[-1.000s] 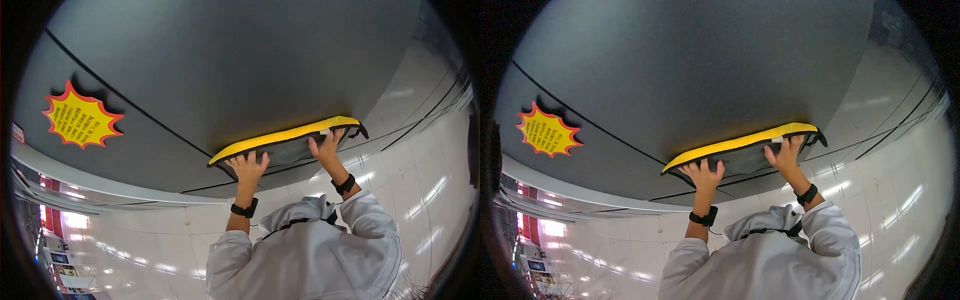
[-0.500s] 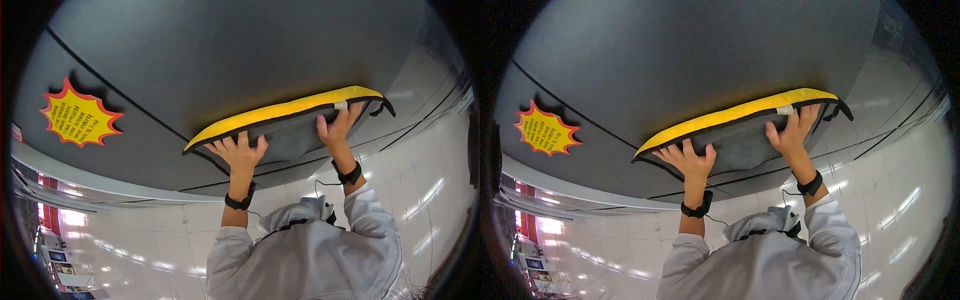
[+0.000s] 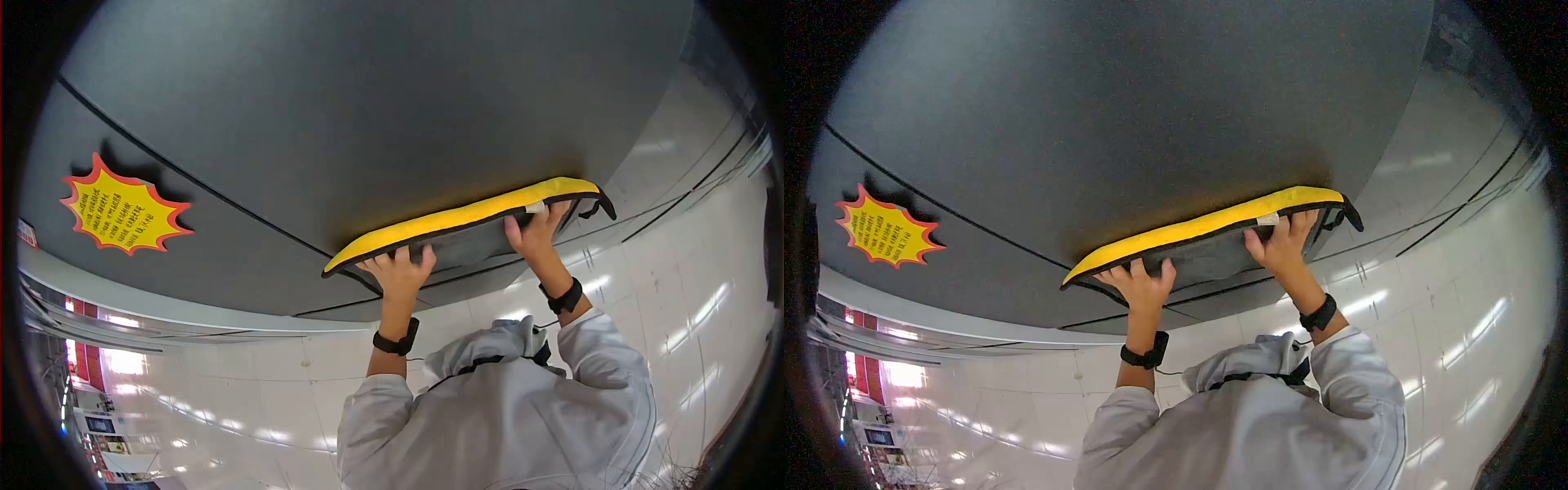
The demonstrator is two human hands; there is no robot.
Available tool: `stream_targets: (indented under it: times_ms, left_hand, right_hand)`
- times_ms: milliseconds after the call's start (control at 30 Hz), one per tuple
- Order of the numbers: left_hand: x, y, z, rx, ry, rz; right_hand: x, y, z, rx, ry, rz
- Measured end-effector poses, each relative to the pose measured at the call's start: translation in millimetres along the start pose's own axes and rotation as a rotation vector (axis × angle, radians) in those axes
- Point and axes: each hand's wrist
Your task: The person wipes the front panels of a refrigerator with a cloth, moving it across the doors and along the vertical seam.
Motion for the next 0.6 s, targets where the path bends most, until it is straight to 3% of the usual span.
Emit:
stream_targets:
  times_ms: [200, 433, 600]
  left_hand:
    - [2.9, -10.4, -35.4, -0.018, -0.029, 0.014]
    - [8.0, -28.4, -121.8, -0.208, 0.058, -0.057]
    - [24.3, -27.5, -112.1, -0.192, 0.045, -0.078]
  right_hand:
    - [3.9, -3.5, -43.8, -0.092, -0.099, 0.035]
    - [19.8, -14.1, -123.3, -0.245, -0.095, 0.028]
    - [34.4, -6.0, -130.6, -0.243, -0.111, 0.024]
Point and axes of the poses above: each hand's wrist, its own z-axis away from the middle knuckle, its own y-axis out of the palm, x = y × z, and after that the axes turned 14 degrees about -z, right-handed
